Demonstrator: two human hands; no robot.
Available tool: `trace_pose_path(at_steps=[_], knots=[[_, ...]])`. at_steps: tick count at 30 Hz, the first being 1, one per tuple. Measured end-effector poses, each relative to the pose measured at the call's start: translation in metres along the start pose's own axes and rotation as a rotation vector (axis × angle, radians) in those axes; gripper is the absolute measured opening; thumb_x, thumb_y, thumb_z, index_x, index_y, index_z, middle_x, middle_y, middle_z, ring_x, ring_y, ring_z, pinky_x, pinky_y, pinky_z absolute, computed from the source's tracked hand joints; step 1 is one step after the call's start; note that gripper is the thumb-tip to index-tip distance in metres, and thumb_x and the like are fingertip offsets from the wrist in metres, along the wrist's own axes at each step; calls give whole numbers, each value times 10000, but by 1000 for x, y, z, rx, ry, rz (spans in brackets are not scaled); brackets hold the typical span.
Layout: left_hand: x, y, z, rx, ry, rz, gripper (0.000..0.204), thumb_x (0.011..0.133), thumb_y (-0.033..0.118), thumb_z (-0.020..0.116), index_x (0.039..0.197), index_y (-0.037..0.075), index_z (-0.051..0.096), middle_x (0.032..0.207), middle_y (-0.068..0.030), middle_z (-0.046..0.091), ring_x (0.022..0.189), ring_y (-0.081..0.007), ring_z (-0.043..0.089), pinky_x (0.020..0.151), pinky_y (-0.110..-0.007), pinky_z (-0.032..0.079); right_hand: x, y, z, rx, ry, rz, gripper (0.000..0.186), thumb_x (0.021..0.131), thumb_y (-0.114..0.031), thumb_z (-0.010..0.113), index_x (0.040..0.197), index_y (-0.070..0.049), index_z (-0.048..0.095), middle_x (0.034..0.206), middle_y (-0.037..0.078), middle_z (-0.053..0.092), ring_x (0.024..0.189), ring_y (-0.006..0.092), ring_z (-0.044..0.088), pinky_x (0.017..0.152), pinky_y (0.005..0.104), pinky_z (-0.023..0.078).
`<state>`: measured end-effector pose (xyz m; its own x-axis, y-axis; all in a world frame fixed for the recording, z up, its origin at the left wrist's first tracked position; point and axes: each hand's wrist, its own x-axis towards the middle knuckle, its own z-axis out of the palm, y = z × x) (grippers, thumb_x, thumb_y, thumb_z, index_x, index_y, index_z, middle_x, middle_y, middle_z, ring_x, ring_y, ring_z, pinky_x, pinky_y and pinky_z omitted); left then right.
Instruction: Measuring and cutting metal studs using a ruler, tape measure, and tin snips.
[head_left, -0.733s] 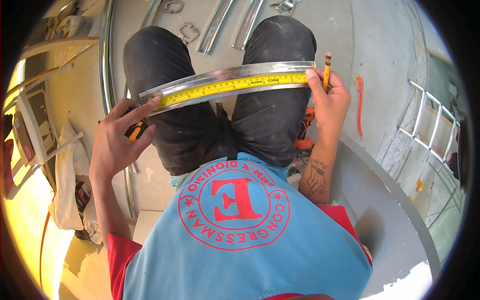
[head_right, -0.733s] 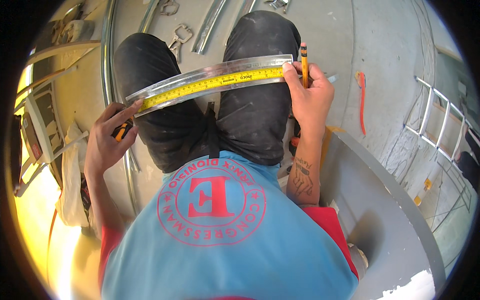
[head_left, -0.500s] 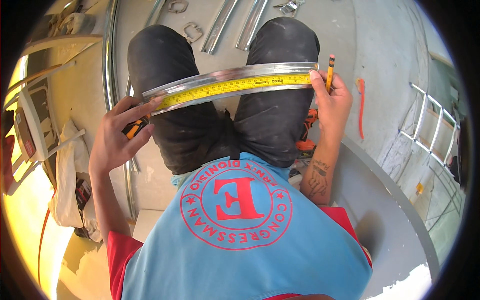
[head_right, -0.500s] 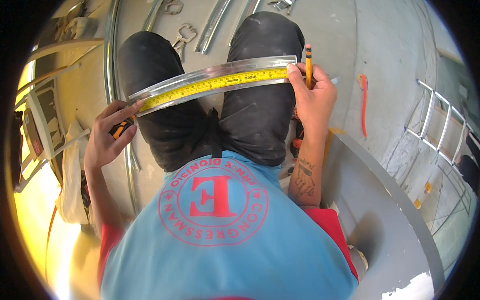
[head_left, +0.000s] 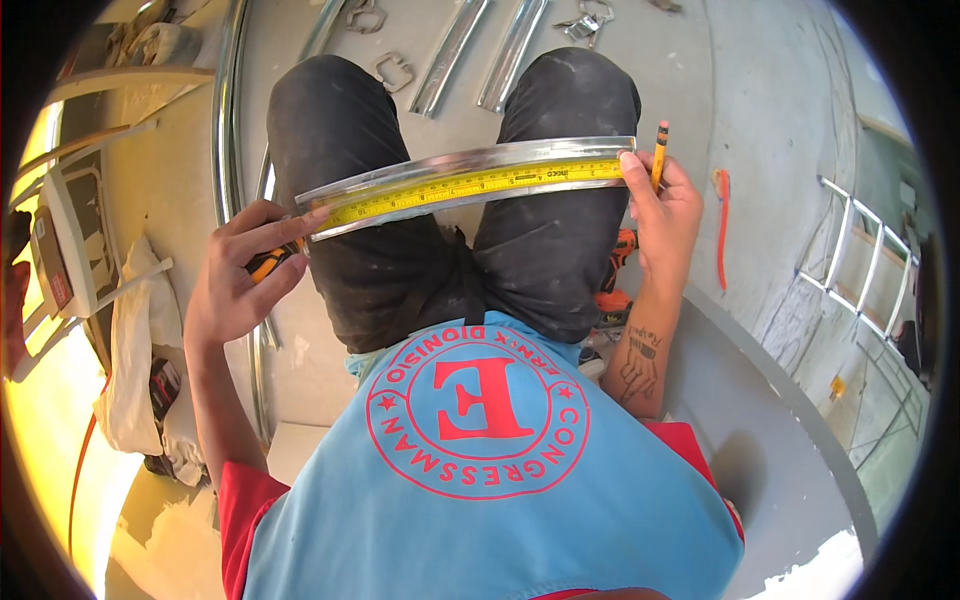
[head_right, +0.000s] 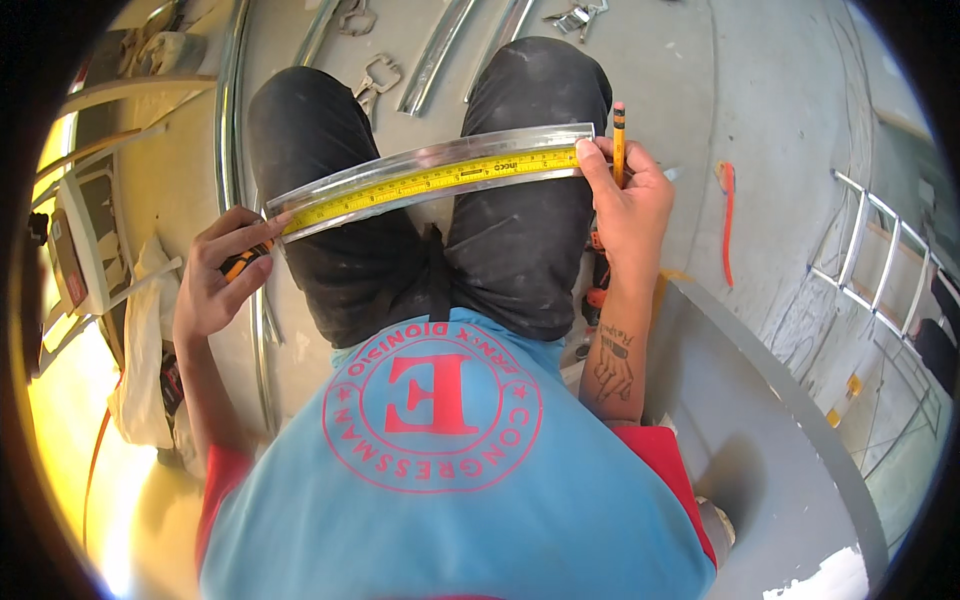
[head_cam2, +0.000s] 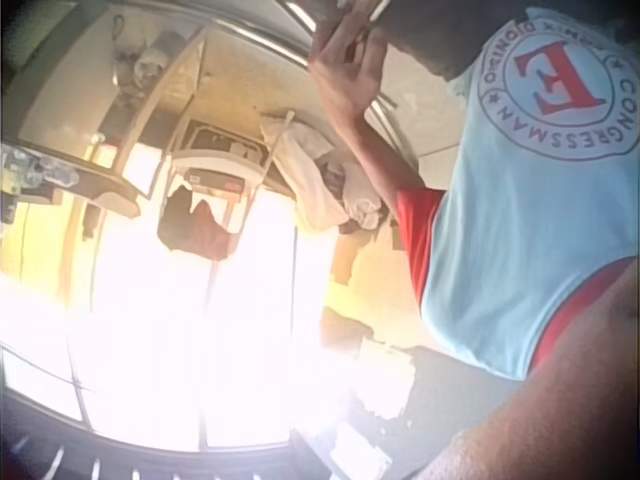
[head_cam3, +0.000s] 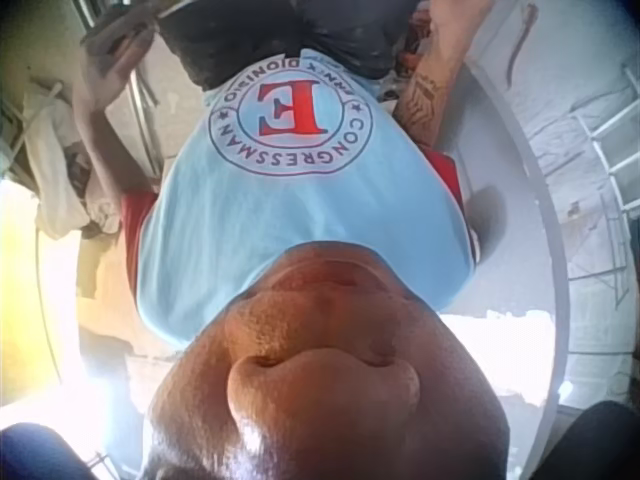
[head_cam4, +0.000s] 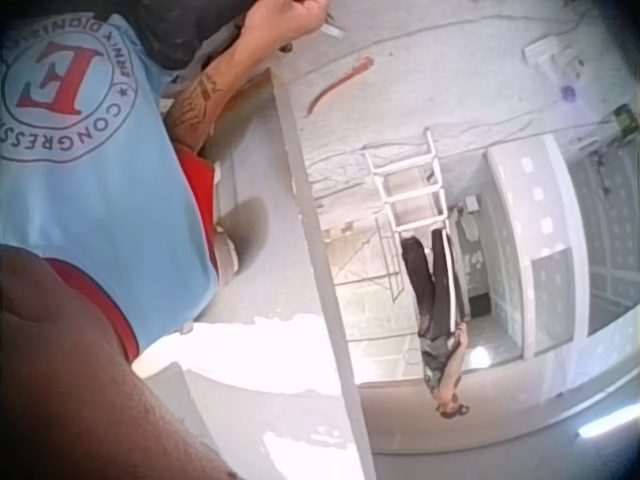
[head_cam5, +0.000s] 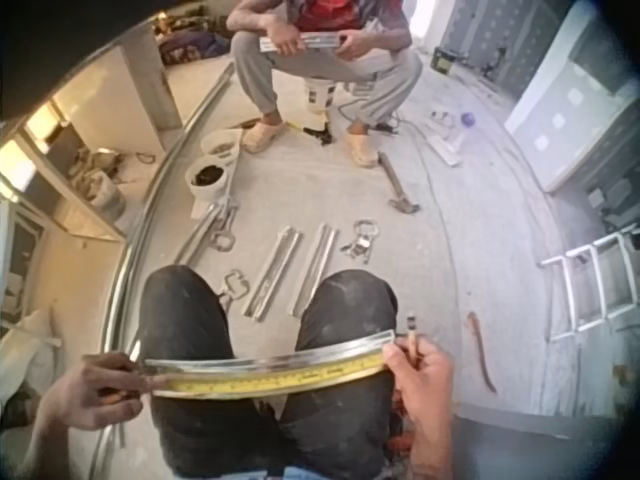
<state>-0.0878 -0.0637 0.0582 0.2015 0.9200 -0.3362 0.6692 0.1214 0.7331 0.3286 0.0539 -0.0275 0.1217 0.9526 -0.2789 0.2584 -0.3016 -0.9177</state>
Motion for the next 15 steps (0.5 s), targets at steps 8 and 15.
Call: trace_pose_path(at_steps=[8,15], knots=[[-3,4,4,64,-11,-132,498,867,91,717,1360,136,773,971,-124,669,803,-245,667,797,-366,556,0,5,0,31,1,4,292,965,-247,836,1039,24,761,785,5,707,599,20,495,539,217,369],[-4,2,10,105,22,-103,505,865,91,718,1365,141,769,986,-124,675,811,-269,679,815,-382,563,1,6,-1,45,1,9,302,964,-251,835,1062,24,759,781,6,703,591,25,498,537,217,376]])
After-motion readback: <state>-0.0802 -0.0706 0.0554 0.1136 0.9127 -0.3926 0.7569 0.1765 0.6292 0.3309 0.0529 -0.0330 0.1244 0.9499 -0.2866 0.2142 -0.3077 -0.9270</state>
